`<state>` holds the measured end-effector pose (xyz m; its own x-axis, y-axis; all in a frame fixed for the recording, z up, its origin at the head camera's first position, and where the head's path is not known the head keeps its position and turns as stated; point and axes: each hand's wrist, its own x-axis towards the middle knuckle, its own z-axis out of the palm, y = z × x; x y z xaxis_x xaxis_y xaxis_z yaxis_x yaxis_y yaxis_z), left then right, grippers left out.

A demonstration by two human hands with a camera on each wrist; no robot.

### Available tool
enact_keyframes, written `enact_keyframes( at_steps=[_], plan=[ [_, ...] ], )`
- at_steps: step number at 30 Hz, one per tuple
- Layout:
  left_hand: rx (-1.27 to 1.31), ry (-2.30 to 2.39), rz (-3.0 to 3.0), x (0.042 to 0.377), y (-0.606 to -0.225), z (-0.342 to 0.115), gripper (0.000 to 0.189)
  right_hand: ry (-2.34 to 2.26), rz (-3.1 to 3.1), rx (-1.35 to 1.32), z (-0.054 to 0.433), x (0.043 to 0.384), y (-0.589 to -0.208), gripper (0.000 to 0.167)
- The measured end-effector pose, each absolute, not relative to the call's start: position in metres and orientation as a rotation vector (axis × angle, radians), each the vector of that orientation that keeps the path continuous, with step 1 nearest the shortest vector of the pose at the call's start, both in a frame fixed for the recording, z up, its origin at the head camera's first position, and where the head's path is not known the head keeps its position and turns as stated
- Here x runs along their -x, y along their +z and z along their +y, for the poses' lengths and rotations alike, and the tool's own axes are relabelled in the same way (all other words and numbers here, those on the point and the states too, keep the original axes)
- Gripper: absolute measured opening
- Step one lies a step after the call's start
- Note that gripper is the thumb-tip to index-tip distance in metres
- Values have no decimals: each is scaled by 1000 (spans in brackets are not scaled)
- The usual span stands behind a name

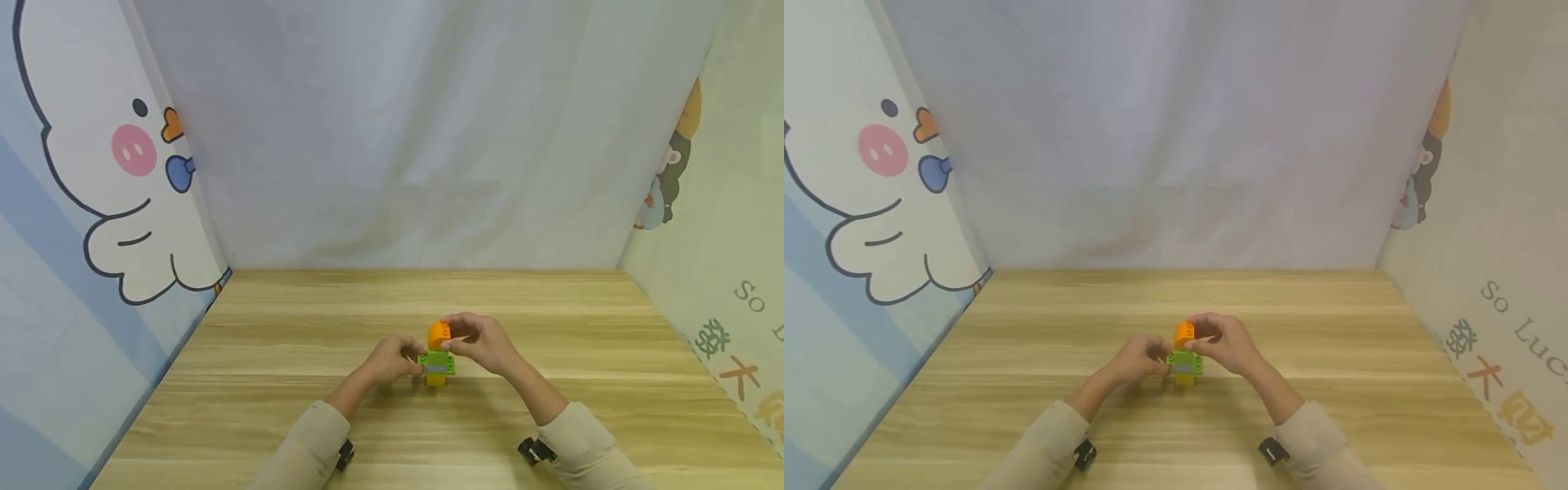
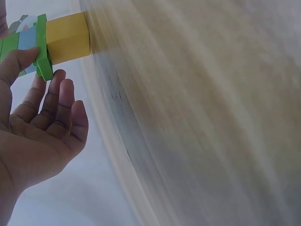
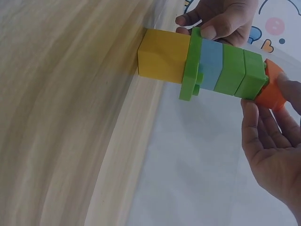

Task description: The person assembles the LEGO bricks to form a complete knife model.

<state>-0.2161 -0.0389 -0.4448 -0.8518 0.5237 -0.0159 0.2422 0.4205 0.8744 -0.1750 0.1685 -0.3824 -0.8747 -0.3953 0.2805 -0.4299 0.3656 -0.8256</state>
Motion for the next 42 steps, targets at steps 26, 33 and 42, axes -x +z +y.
enact_keyframes(
  at_steps=[26,33,42],
  plan=[
    [-670,1368,2413,218,-442,-40,26,1278,-2644,-991,172,196,-386,30],
    [-692,1372,2411,218,-445,-37,25,1237,-2649,-1022,175,196,-386,30],
    [-686,1389,2406,220,-447,-38,26,1292,-2594,-978,174,193,-392,32]
  ],
)
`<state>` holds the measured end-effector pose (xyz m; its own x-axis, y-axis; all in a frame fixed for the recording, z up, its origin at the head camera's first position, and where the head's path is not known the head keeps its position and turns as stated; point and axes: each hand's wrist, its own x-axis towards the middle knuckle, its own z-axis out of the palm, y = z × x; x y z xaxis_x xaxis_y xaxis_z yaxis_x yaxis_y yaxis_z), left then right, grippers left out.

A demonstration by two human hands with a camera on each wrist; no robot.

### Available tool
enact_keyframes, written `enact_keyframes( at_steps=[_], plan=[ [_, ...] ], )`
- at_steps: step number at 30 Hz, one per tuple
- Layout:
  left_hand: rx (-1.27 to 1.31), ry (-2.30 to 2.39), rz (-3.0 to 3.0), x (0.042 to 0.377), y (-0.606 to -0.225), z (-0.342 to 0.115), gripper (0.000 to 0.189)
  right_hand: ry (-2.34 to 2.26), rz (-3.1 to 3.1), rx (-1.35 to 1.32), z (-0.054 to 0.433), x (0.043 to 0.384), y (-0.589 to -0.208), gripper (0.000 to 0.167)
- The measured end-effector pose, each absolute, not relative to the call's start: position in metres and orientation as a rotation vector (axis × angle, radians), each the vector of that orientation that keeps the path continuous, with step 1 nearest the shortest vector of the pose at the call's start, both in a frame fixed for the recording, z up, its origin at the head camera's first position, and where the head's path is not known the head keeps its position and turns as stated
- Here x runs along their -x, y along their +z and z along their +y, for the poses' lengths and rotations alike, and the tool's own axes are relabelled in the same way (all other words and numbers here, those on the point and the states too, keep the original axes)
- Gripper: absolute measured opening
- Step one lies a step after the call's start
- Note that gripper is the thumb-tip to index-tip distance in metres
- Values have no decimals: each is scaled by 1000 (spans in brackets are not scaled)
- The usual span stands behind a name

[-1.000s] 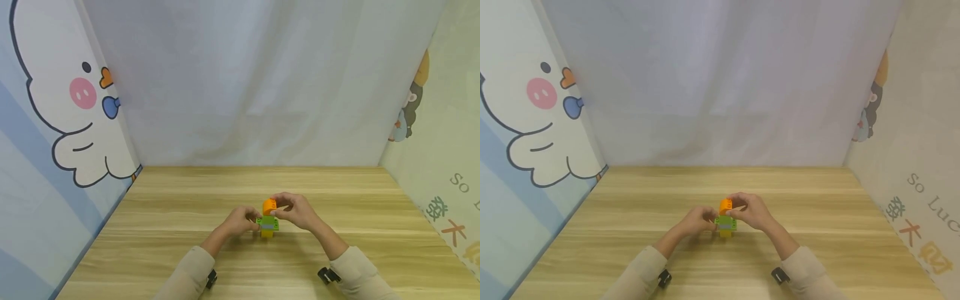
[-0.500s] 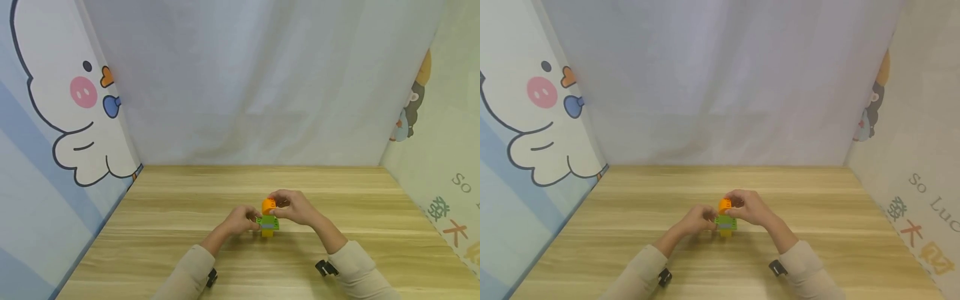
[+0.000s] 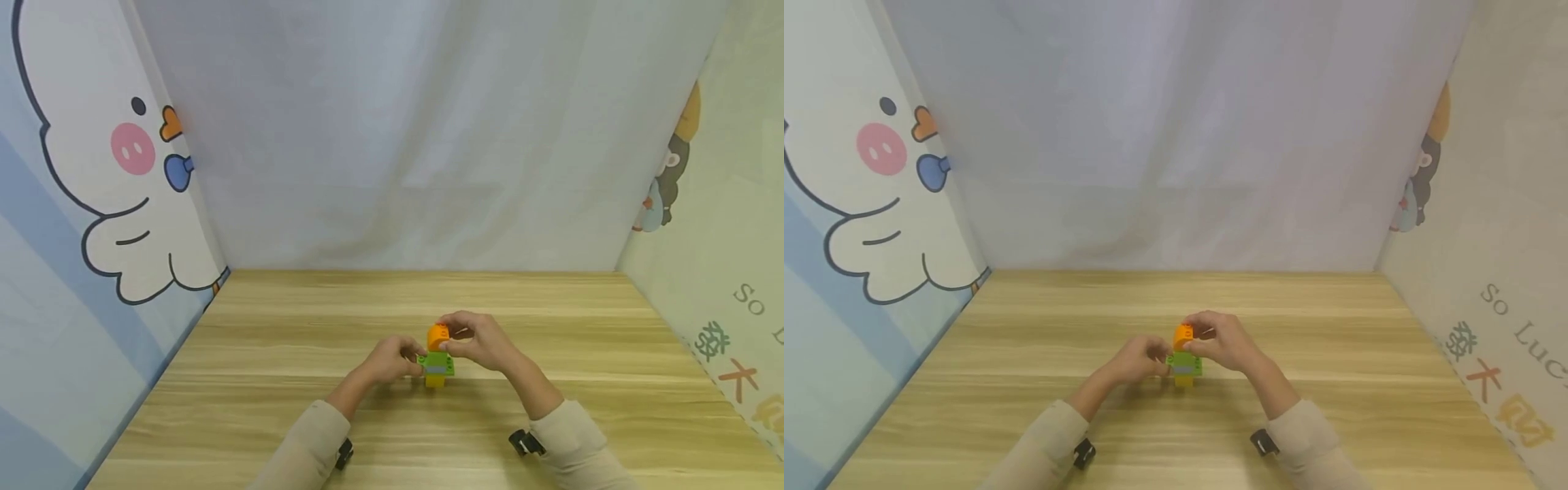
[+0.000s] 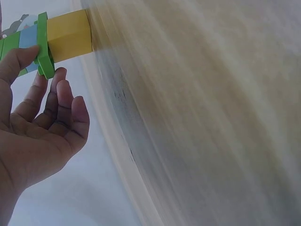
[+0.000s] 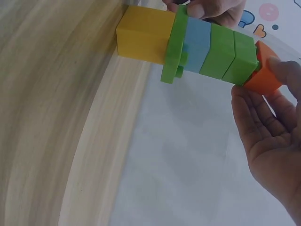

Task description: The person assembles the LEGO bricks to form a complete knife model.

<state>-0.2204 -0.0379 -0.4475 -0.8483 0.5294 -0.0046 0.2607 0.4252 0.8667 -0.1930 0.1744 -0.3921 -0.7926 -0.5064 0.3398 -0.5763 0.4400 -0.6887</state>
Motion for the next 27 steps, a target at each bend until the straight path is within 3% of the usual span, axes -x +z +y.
enact_keyframes(
  at_steps=[27],
  plan=[
    [-721,1362,2429,224,-451,-37,25,967,-2674,-978,170,188,-388,31]
  ],
)
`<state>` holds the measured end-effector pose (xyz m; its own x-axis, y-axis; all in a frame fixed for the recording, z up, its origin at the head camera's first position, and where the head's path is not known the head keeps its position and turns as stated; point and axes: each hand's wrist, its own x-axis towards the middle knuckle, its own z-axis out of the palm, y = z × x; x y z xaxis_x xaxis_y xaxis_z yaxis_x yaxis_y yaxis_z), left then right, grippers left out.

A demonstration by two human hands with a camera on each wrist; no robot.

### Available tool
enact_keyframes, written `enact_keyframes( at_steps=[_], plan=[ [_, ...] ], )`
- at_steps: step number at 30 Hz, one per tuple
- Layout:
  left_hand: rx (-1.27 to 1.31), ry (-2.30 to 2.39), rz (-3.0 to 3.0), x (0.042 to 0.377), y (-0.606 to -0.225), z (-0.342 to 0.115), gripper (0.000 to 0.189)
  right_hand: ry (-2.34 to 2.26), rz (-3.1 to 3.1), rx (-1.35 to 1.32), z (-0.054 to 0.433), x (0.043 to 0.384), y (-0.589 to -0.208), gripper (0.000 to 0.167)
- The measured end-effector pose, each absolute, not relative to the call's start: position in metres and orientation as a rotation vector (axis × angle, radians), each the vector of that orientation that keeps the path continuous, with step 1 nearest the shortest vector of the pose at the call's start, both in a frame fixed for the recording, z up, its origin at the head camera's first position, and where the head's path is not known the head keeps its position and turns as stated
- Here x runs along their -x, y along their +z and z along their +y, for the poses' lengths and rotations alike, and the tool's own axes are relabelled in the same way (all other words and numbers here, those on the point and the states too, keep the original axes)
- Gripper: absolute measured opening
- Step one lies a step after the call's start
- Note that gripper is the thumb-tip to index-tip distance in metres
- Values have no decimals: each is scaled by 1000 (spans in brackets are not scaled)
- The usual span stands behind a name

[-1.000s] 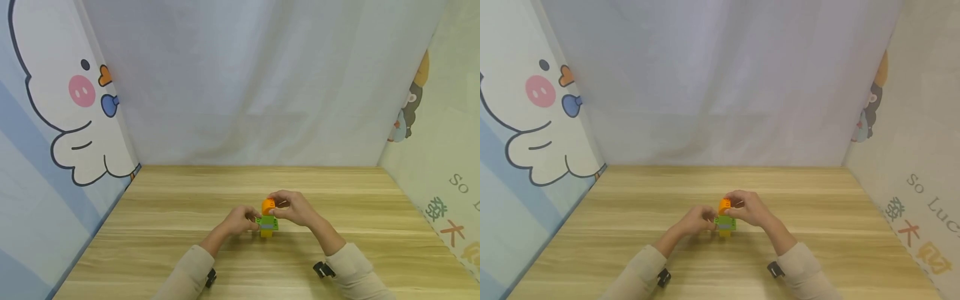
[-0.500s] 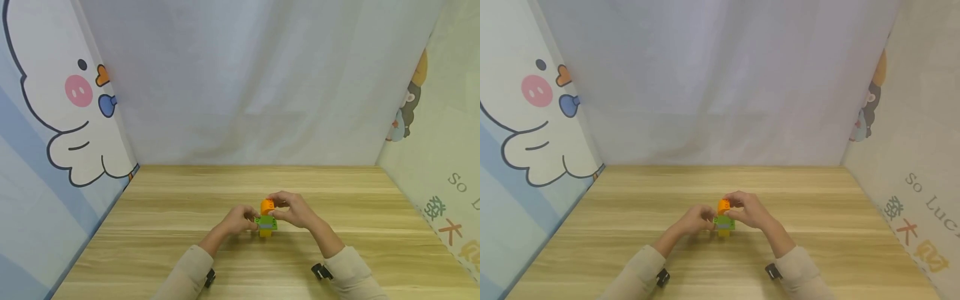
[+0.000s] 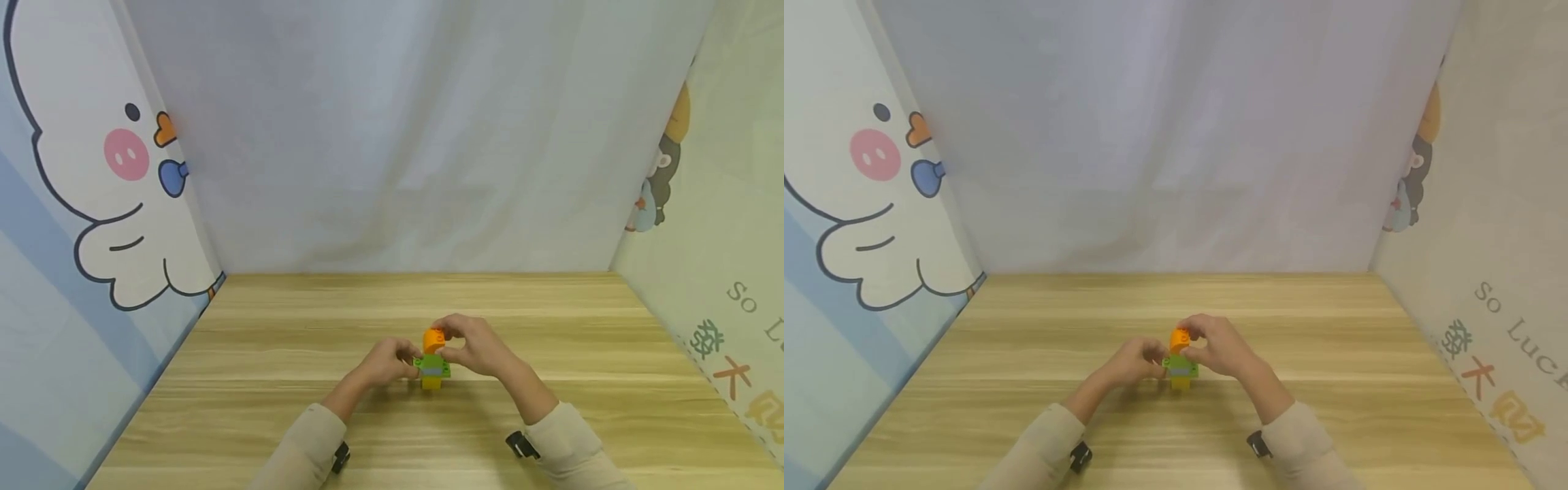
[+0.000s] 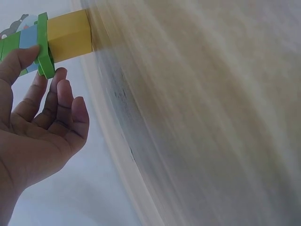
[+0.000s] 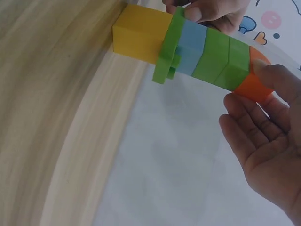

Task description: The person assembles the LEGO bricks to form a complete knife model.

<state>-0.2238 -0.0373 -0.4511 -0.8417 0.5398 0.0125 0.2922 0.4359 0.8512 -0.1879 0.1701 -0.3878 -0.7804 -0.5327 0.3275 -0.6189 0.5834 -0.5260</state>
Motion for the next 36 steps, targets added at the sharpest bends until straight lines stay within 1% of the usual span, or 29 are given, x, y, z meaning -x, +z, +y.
enact_keyframes(
  at_steps=[9,17,29,36],
  plan=[
    [-719,1365,2426,222,-450,-38,25,1043,-2632,-983,172,187,-394,32],
    [-738,1376,2427,218,-449,-37,25,1242,-2568,-930,175,185,-405,36],
    [-776,1362,2464,223,-451,-40,27,1355,-2511,-862,175,197,-409,41],
    [-719,1349,2482,225,-454,-40,31,1318,-2412,-857,172,206,-421,46]
  ],
)
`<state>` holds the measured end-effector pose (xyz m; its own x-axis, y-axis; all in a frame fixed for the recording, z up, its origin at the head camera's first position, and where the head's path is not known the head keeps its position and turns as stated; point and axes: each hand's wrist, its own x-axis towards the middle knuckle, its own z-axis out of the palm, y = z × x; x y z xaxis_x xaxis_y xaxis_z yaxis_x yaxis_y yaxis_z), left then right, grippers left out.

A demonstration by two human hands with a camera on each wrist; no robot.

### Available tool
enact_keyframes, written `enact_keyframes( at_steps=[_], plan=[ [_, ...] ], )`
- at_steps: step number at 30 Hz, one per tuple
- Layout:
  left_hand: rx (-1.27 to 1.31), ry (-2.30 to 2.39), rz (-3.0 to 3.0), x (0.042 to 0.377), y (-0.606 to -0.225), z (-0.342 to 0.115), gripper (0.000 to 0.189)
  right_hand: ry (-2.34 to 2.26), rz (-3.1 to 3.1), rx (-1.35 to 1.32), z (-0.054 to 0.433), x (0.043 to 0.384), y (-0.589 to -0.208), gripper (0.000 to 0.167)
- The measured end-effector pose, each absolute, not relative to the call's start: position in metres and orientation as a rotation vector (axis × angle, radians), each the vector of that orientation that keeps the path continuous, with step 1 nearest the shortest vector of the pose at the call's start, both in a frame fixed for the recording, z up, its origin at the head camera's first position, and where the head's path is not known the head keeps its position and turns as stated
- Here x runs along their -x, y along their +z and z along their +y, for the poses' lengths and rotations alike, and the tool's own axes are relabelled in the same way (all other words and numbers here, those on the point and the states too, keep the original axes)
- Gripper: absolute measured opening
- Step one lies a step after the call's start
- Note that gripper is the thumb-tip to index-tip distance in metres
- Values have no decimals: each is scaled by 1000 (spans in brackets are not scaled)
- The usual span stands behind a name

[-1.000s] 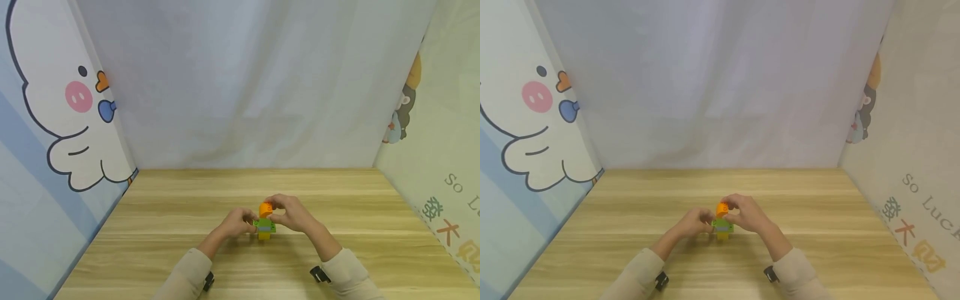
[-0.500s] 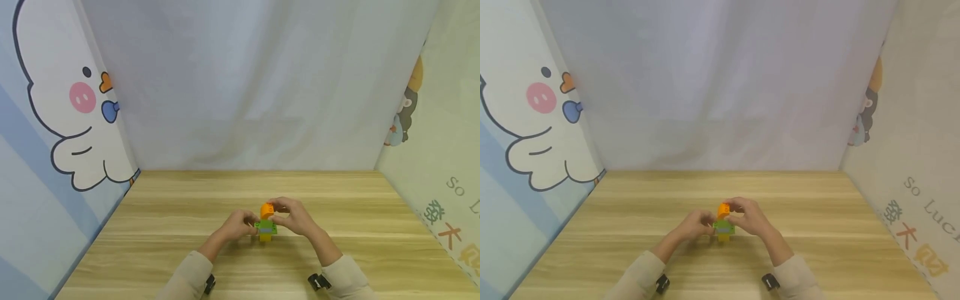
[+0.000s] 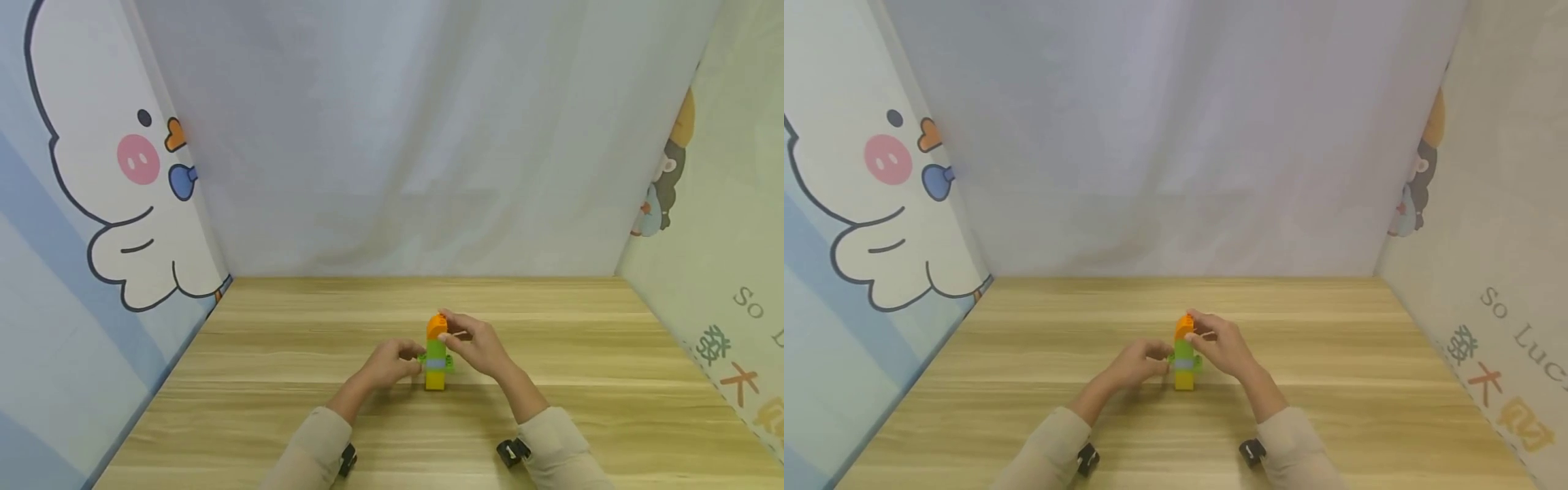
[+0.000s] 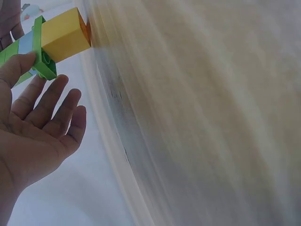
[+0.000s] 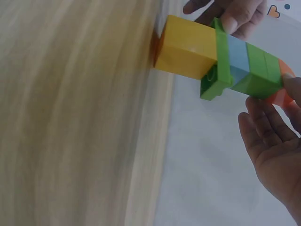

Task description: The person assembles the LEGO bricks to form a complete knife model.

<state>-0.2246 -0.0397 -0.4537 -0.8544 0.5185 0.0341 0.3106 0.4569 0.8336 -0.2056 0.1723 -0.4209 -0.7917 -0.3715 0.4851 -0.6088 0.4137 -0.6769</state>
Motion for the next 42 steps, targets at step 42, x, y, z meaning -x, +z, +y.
enact_keyframes(
  at_steps=[42],
  plan=[
    [-682,1459,2376,232,-457,-24,87,1636,-2566,-644,175,230,-433,65]
  ],
)
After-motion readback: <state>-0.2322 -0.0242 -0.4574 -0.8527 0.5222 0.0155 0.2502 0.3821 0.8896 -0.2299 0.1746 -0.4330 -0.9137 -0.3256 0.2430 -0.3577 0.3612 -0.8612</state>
